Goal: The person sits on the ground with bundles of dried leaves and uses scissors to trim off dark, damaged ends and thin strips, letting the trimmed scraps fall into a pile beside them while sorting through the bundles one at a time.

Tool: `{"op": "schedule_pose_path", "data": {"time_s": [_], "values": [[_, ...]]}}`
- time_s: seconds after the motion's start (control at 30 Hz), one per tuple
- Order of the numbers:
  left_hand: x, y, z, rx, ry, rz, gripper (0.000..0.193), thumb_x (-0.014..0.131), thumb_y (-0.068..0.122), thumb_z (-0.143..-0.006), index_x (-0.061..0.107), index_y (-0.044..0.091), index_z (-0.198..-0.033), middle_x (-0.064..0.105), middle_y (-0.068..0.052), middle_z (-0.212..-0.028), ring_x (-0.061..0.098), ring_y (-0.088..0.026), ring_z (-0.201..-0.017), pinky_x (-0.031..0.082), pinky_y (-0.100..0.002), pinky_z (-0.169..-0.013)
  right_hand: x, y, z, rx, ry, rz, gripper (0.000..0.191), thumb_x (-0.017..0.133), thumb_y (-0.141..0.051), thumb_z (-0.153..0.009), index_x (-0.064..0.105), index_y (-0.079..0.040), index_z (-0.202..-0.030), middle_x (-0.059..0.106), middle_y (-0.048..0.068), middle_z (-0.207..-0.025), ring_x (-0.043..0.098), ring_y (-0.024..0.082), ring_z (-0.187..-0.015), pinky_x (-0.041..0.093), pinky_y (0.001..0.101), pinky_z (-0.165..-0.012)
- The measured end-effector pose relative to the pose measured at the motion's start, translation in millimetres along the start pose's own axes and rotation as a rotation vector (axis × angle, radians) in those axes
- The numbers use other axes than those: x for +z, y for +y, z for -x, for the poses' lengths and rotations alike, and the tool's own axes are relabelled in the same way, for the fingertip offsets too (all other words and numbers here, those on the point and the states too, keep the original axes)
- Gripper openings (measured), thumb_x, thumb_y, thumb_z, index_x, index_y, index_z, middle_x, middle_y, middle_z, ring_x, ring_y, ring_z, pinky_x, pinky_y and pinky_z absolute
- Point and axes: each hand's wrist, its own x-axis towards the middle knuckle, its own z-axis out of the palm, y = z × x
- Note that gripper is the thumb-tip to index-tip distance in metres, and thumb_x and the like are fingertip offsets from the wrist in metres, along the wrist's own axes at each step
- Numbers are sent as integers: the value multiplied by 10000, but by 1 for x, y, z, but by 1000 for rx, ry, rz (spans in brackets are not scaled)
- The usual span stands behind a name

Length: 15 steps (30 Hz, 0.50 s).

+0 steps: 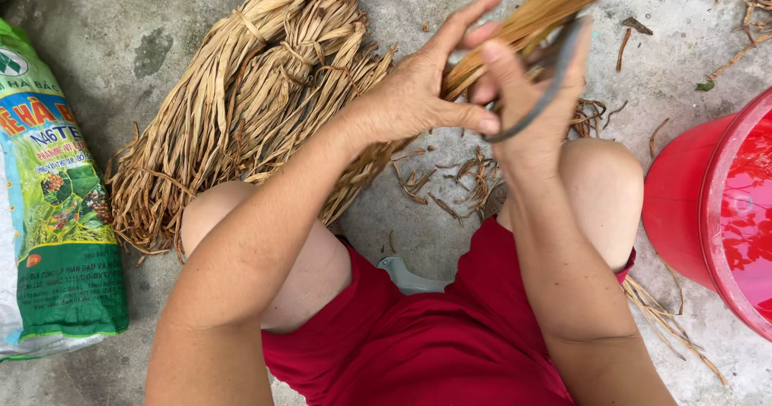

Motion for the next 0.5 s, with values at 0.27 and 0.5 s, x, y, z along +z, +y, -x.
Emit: {"op": "schedule_pose_path", "data": {"time_s": [0.27, 0.5], "values": [[-52, -27, 5, -620, -118, -39, 340, 828, 143, -837, 729, 105, -1160, 759, -8, -951, 694, -80, -814, 608, -281, -787, -70, -31, -47, -234, 185, -298, 118, 715, 24, -1066, 604, 59, -1081, 662, 179, -906, 560, 175, -591, 504, 314, -535], [-108, -23, 21, -711, 3, -31, 220, 785, 128, -889, 766, 68, -1099, 771, 4, -953, 728, -58, -860, 619, -223, -825, -143, -51, -75, 49, 170, -150, 140, 722, -2, -1046, 606, 23, -1119, 672, 178, -927, 583, 192, -628, 514, 331, -565]]}}
